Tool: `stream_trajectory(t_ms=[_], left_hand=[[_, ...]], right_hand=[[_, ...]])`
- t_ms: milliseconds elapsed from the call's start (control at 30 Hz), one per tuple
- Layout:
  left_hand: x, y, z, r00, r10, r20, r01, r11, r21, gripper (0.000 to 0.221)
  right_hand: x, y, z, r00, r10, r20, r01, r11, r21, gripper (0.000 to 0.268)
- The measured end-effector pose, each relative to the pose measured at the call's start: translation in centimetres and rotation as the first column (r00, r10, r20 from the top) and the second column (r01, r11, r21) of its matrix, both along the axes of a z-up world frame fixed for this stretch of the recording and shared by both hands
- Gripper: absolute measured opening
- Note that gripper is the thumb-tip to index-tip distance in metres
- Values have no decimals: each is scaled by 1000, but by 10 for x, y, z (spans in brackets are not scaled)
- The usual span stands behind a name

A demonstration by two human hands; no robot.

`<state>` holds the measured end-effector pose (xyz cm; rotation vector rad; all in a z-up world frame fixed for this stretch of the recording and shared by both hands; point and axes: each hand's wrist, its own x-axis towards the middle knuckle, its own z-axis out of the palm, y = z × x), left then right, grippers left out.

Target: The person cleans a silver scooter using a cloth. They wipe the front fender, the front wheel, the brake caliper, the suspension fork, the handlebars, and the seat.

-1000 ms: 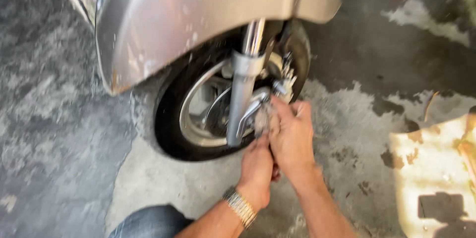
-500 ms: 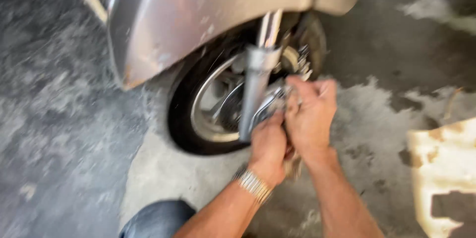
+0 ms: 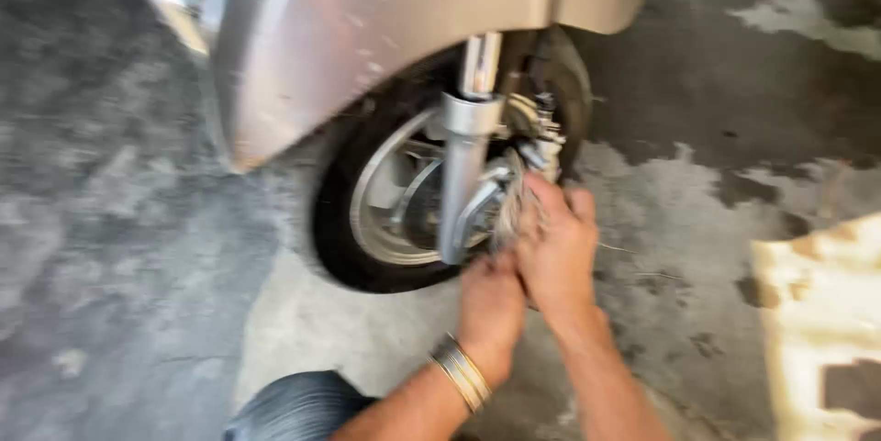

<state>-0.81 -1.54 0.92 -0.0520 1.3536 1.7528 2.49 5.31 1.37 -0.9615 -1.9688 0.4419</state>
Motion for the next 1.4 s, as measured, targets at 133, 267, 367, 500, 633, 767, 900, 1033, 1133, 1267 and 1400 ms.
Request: stream_trajectory(t_ms=[133, 267, 367, 500, 633, 767, 900, 1033, 1133, 1267, 1400], left_hand=[[6, -16, 56, 967, -229, 115, 255, 907, -334, 29], [0, -15, -2, 866, -332, -373, 196, 913, -357, 32], [-2, -22, 13, 838, -412, -357, 212, 850, -483, 30], [16, -25, 62, 869, -417, -264, 269, 848, -456, 34], [17, -7, 9, 842, -304, -445, 84, 890, -449, 34], [15, -33, 3, 849, -411, -332, 144, 785, -603, 28], [20, -7, 49, 667, -576, -473, 239, 766, -597, 29], [14, 9, 2, 638, -581, -506, 147, 736, -660, 40], [22, -10, -3, 394, -642, -658, 63, 733, -677, 29], [19, -1, 42, 243, -631, -737, 78, 770, -633, 28], [2, 19, 36, 110, -770, -628, -154, 611, -777, 38]], right_hand=[[14, -5, 28, 992, -45, 117, 83, 935, -344, 27], [11, -14, -4, 999, 44, -30, -43, 999, 27, 24], [8, -15, -19, 998, -12, -56, 2, 984, -178, 25], [33, -22, 10, 985, -118, -123, 107, 990, -91, 16], [17, -3, -16, 963, -115, -245, 39, 954, -296, 37], [15, -33, -52, 928, -193, -318, -1, 854, -520, 20], [26, 8, -12, 896, -229, -380, 47, 901, -432, 36], [23, 29, -82, 887, -202, -415, 63, 944, -325, 38], [26, 8, -90, 783, -367, -502, -88, 734, -673, 25], [7, 35, -69, 823, -326, -466, -39, 785, -618, 22], [-15, 127, -199, 588, -571, -573, -83, 661, -745, 8]])
